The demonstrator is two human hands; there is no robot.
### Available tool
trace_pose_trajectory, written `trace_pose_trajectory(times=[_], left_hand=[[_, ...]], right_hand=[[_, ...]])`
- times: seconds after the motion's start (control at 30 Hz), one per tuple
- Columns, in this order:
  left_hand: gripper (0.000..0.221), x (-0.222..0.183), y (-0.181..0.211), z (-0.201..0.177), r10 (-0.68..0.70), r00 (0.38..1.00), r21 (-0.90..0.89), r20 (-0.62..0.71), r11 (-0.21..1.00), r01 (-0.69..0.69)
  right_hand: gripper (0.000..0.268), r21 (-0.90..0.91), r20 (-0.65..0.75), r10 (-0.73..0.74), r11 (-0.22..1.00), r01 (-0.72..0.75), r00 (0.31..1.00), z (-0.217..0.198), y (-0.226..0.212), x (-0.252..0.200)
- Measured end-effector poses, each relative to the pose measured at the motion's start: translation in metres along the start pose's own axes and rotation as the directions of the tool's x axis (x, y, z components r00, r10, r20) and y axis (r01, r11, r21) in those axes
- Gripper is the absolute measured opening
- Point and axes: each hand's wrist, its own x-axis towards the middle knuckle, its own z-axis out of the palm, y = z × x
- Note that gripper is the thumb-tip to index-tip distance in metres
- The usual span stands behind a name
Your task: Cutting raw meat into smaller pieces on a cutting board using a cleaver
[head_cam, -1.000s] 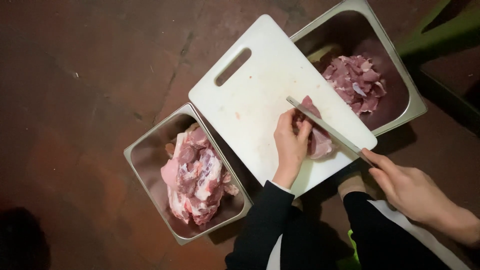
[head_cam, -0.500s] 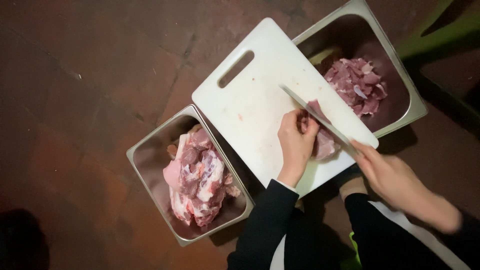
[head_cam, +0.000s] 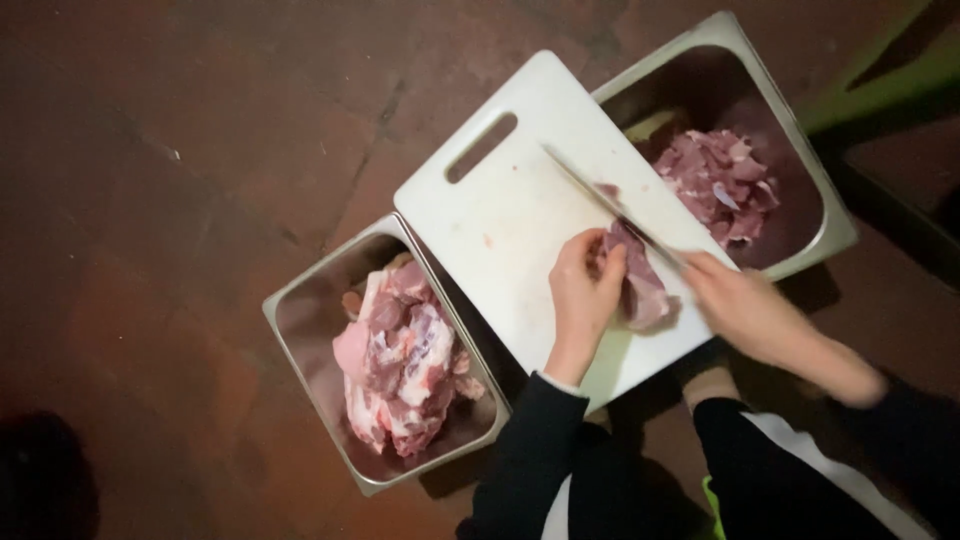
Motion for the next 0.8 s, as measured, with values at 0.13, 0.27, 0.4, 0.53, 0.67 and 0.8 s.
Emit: trace_pose_trajectory(times=[0.13,0.27,0.4,0.53,0.67,0.8], left_hand=[[0.028,-0.008,0.010,-0.018,-0.044,0.998,-0.084,-0.051,0.996,0.040],[0.075,-0.014,0.078,-0.021,-0.113,0.986,0.106,0.123,0.989,0.101],[0.083,-0.031,0.066,-0.005,0.030,0.960,0.250,0.278,0.963,-0.103],[0.079,-0.007,0.065,-0.031,-0.321,0.867,0.098,0.381,0.947,0.307],[0.060,-0.006,0.067,-0.034,-0.378,0.906,-0.082,0.190,0.914,0.398],[0.078,-0.025,0.048,-0.010,0.237,0.918,0.330,0.319,0.880,-0.342]], right_hand=[[0.040,0.255,0.008,0.612,0.763,-0.593,0.791,-0.014,0.011,-0.062],[0.023,0.424,-0.141,0.495,0.813,-0.400,0.857,-0.044,-0.023,-0.070],[0.040,0.362,-0.259,0.343,0.901,-0.239,0.903,-0.028,-0.015,-0.078],[0.043,0.384,-0.237,0.476,0.847,-0.368,0.847,-0.021,0.000,-0.071],[0.035,0.525,-0.126,0.522,0.756,-0.390,0.843,-0.034,-0.012,-0.069],[0.037,0.503,-0.177,0.483,0.793,-0.343,0.857,-0.032,-0.015,-0.067]])
